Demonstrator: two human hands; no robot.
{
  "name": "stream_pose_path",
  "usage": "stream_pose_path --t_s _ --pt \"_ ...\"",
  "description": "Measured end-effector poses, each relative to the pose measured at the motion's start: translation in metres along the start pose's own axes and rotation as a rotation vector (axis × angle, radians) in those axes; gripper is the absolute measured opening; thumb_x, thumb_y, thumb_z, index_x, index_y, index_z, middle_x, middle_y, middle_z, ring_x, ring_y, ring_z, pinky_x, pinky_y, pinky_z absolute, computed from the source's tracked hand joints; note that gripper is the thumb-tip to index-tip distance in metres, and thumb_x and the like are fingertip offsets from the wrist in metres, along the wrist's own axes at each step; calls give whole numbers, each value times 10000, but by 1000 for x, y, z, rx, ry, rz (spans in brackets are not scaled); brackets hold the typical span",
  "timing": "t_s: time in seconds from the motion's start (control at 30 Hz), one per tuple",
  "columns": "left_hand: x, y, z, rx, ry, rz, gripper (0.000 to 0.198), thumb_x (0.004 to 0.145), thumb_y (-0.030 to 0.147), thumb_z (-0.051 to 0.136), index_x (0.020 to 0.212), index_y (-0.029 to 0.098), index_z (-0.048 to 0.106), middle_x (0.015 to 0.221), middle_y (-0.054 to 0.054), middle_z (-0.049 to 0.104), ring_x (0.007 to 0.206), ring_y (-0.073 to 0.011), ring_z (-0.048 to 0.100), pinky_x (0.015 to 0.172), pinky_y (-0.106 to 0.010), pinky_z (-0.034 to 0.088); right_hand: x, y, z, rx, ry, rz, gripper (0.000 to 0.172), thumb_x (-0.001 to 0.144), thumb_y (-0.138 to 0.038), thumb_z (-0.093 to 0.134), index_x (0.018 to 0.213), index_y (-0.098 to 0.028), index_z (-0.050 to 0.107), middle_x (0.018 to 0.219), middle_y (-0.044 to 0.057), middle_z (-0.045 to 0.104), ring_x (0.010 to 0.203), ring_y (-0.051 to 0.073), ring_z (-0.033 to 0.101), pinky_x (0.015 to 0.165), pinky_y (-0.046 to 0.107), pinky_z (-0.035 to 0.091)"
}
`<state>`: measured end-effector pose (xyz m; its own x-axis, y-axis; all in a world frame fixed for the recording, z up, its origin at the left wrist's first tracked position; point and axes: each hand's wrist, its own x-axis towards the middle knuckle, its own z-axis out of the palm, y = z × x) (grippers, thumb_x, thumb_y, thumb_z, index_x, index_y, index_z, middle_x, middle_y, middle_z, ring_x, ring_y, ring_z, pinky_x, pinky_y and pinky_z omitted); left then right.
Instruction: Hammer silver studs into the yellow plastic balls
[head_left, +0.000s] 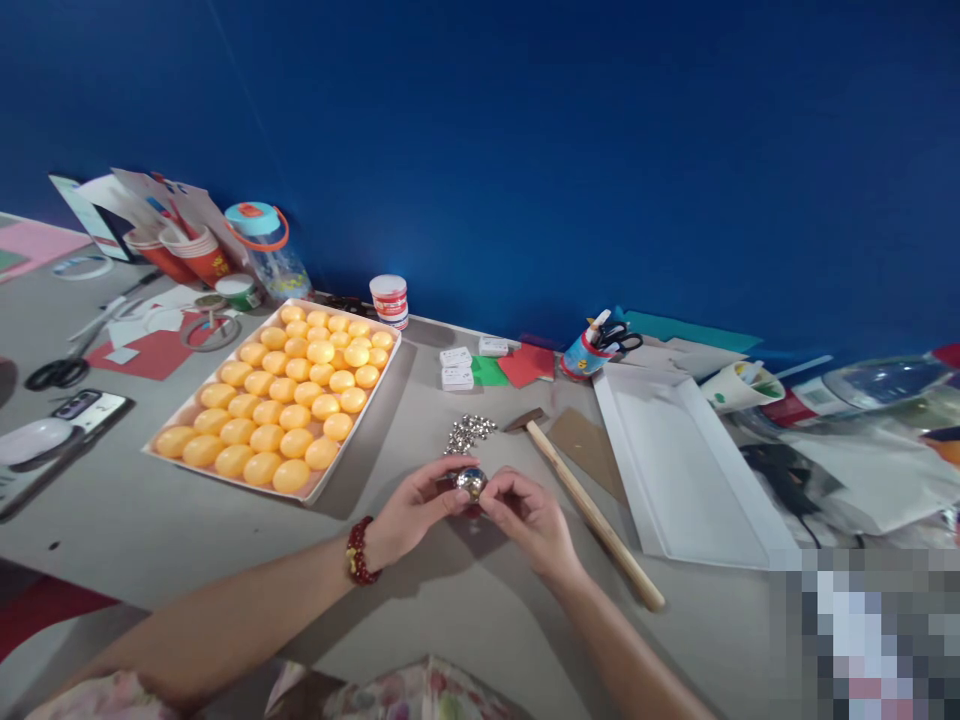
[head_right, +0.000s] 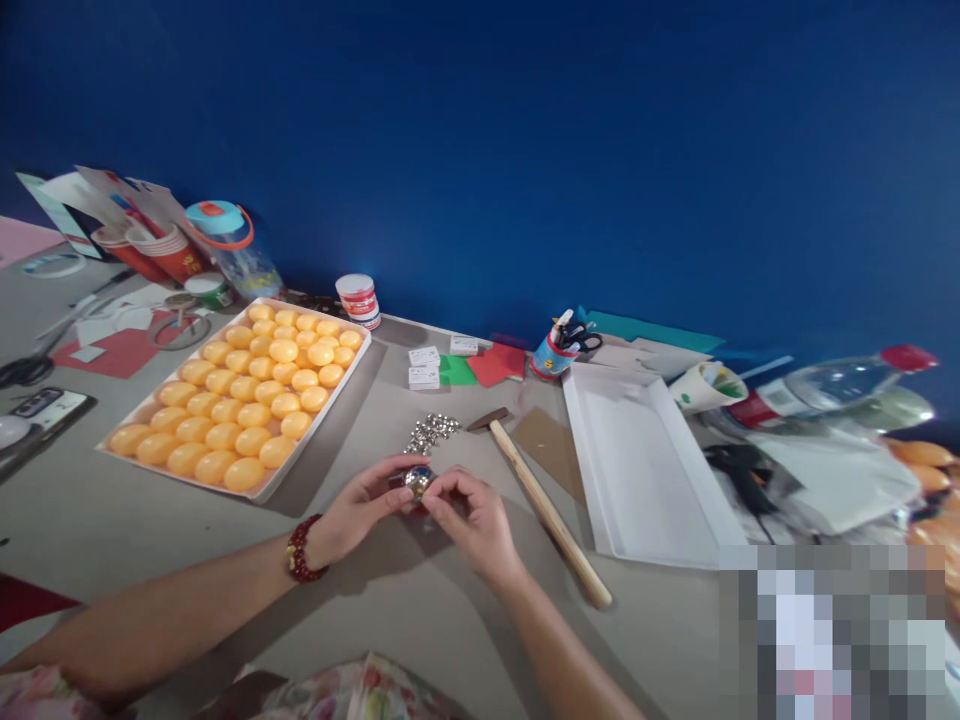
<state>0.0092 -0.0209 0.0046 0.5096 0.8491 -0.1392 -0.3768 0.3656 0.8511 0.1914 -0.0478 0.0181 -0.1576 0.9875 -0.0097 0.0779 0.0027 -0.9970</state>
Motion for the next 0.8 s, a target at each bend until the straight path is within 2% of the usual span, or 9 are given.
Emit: stream_pose_path --t_s 0.63,0.8 --pt "1 -5 -3 42 33 15 379 802 280 711 1168 201 649 995 -58 689 855 -156 621 796 -286 523 0 -6 1 78 4 85 261 843 -420 642 760 -180 582 695 -13 503 647 127 454 613 237 365" --pt "1 -1 -1 11 42 -11 374 792 293 721 1148 200 661 970 -55 698 806 -154 639 760 -291 545 0 -5 1 95 -6 95 263 847 -424 640 770 -179 580 698 -9 512 654 129 458 617 238 368"
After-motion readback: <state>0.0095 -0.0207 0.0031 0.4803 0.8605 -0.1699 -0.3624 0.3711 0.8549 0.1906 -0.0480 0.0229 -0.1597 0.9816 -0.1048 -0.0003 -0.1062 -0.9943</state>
